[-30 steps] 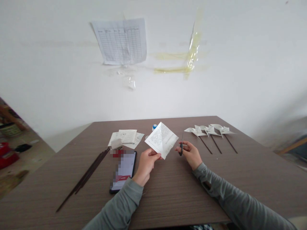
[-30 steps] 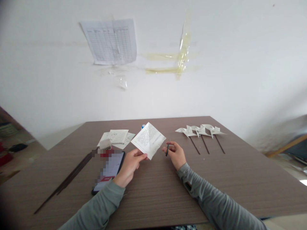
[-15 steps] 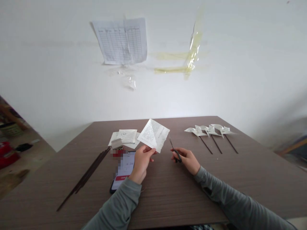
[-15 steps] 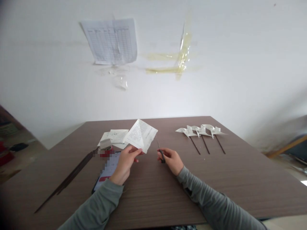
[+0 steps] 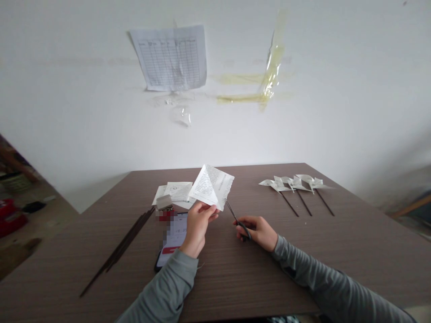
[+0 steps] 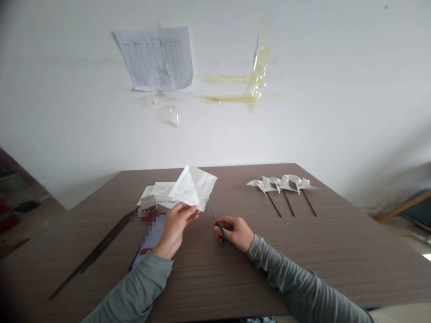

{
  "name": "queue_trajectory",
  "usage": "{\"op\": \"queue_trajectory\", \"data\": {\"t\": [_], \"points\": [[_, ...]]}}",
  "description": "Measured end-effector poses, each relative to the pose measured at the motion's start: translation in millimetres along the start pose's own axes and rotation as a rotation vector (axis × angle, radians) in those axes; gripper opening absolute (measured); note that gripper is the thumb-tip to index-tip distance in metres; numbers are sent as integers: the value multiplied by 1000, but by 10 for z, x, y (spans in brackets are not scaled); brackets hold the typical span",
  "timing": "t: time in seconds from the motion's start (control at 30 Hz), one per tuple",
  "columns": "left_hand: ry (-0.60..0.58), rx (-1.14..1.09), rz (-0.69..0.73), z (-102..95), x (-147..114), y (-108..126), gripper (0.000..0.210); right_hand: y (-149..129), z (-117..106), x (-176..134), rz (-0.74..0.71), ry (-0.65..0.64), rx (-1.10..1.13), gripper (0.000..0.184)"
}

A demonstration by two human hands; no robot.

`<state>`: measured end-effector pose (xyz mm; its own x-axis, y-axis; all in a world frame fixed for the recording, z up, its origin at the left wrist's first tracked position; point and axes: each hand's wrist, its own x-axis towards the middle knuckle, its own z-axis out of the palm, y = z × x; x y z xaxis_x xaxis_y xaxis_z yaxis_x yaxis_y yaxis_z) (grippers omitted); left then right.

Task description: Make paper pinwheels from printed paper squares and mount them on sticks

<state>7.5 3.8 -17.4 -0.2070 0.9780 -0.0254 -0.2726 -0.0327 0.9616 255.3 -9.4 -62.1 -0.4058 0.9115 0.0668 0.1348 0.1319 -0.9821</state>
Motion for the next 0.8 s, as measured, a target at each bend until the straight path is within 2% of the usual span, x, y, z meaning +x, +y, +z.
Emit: {"op": "queue_trajectory", "data": {"t": [0.4, 0.8], "points": [[14, -21, 17, 14, -5, 1, 32, -18, 164, -48, -4, -18, -15, 67], [37, -50, 15, 44, -24, 41, 34, -34, 180, -51, 13, -14, -4, 67]]}}
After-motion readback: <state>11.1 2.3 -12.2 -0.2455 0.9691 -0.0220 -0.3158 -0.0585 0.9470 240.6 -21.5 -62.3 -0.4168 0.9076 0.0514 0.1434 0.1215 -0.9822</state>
